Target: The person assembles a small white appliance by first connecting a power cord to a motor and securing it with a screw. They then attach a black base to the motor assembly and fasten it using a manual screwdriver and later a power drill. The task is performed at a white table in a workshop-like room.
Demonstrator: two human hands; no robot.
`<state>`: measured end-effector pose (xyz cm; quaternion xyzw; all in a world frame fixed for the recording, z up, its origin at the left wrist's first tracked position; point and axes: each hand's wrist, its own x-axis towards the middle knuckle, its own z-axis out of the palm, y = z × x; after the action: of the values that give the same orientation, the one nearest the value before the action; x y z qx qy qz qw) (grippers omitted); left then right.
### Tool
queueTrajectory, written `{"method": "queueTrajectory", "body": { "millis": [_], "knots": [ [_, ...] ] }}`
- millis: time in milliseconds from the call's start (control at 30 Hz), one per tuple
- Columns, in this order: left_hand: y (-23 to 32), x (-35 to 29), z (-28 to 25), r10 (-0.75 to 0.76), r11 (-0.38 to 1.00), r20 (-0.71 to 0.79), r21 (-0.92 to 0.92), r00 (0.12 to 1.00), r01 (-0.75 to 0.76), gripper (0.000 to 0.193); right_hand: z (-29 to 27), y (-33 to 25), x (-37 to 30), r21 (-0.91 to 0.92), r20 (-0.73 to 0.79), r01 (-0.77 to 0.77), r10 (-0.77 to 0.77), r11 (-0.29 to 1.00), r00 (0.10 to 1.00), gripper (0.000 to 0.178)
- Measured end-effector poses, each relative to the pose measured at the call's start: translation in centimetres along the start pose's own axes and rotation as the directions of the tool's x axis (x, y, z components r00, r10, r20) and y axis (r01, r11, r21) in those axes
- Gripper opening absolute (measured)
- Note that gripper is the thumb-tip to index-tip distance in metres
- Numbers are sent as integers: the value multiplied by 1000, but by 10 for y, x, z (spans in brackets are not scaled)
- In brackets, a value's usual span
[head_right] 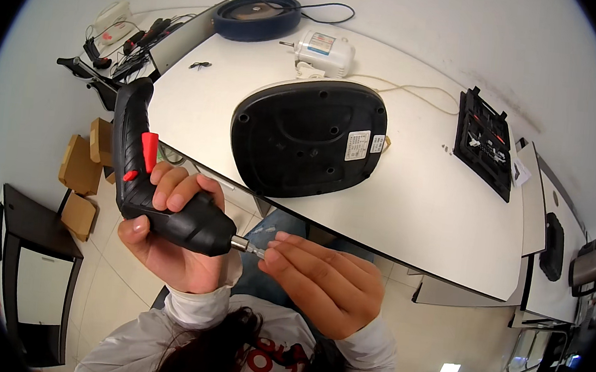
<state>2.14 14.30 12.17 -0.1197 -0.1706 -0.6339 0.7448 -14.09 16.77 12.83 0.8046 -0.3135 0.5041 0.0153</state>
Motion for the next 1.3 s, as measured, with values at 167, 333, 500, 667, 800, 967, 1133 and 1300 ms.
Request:
{"method": "queueTrajectory", "body": {
  "millis": [167, 333, 500, 667, 800, 967, 1133, 1300],
  "knots": [
    [-4, -1, -8, -29, 983, -35, -183, 999, 22, 40, 2, 8, -2, 140, 26, -16, 12, 990, 1000, 28],
    [-5, -4, -2, 10, 999, -69, -33, 998, -12, 37, 0, 13, 0, -56, 42, 192, -190, 980, 981, 19],
    [-2, -5, 0, -24, 995, -152, -100, 988, 9, 35, -1, 19, 13, -47, 59, 387, -384, 921, 922, 6],
    [5, -3, 5, -114, 981, -194, -179, 974, 79, 34, -2, 24, 26, -11, 83, 516, -513, 857, 854, 3],
    [10, -1, -2, -94, 984, -229, -171, 969, 54, 32, -1, 21, 37, -67, 115, 598, -590, 798, 799, 2],
    [9, -5, 5, -89, 984, -235, -173, 968, 48, 31, 2, 24, 39, -34, 108, 607, -601, 794, 792, 3],
    [7, -6, 1, -144, 971, -290, -226, 946, 79, 31, 6, 21, 38, -37, 95, 580, -575, 814, 813, 3],
    [2, -10, 0, -14, 988, -198, -153, 980, -17, 33, 5, 20, 35, 1, 127, 526, -522, 851, 844, 3]
  ]
}}
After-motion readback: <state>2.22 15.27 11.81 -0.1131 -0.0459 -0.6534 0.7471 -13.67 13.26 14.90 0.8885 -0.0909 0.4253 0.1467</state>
